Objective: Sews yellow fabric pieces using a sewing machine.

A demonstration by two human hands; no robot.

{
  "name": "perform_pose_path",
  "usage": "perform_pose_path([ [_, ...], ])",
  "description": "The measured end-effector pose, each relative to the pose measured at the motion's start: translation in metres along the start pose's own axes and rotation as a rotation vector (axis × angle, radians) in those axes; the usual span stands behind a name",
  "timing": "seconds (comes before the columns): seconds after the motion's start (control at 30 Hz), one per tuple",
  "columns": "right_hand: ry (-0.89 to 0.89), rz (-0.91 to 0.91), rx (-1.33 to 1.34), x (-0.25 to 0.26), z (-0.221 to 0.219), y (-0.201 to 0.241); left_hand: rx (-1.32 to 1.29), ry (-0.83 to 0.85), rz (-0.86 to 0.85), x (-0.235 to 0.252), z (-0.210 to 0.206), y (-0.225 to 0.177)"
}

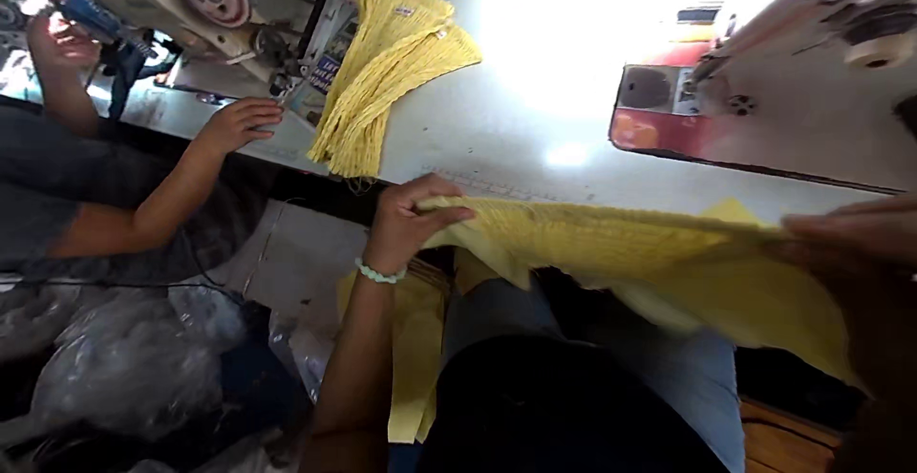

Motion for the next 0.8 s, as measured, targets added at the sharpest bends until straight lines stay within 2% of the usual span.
perform_pose_path([
  [0.1, 0.036, 0.129, 0.058, 0.02, -0.047, 0.026, -0.184, -0.24, 0.066, -0.023, 0.046, 0.007],
  [0.17, 0.091, 0.189, 0.134, 0.028, -0.083, 0.044, -0.179, -0.361, 0.059, -0.044, 0.077, 0.006],
  [0.27, 0.224, 0.214, 0.298, 0.018, -0.143, 0.067, 0.106, -0.451, 0.1, -0.088, 0.128, -0.004],
  [0.33, 0.343, 0.2, 0.531, 0.003, -0.175, 0.088, 0.313, -0.47, 0.205, -0.12, 0.155, -0.019],
  [0.4, 0.491, 0.098, 0.894, -0.01, -0.197, 0.112, 0.425, -0.429, 0.371, -0.148, 0.175, -0.032],
  [0.47, 0.68, -0.105, 1.225, -0.013, -0.211, 0.131, 0.442, -0.329, 0.506, -0.166, 0.192, -0.036],
  [0.53, 0.835, -0.323, 1.384, -0.014, -0.222, 0.139, 0.502, -0.272, 0.605, -0.17, 0.199, -0.029],
  [0.6, 0.918, -0.49, 1.397, -0.018, -0.234, 0.135, 0.655, -0.207, 0.732, -0.162, 0.195, -0.005],
  [0.67, 0.96, -0.615, 1.318, -0.03, -0.25, 0.122, 0.681, -0.075, 0.843, -0.149, 0.185, 0.042],
  [0.73, 1.033, -0.667, 1.174, -0.046, -0.267, 0.102, 0.661, 0.049, 0.917, -0.139, 0.17, 0.104],
  [0.8, 1.144, -0.625, 0.977, -0.062, -0.278, 0.079, 0.629, 0.095, 0.962, -0.132, 0.147, 0.166],
])
Point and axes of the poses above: each hand's wrist, its own x-axis towards the middle knuckle, its own z-axis out of the back of the hand, y = z × x, the point moved 4 cm from there along x, towards the middle knuckle, and after that the axes turned 14 degrees about z, right-handed, at the moved point
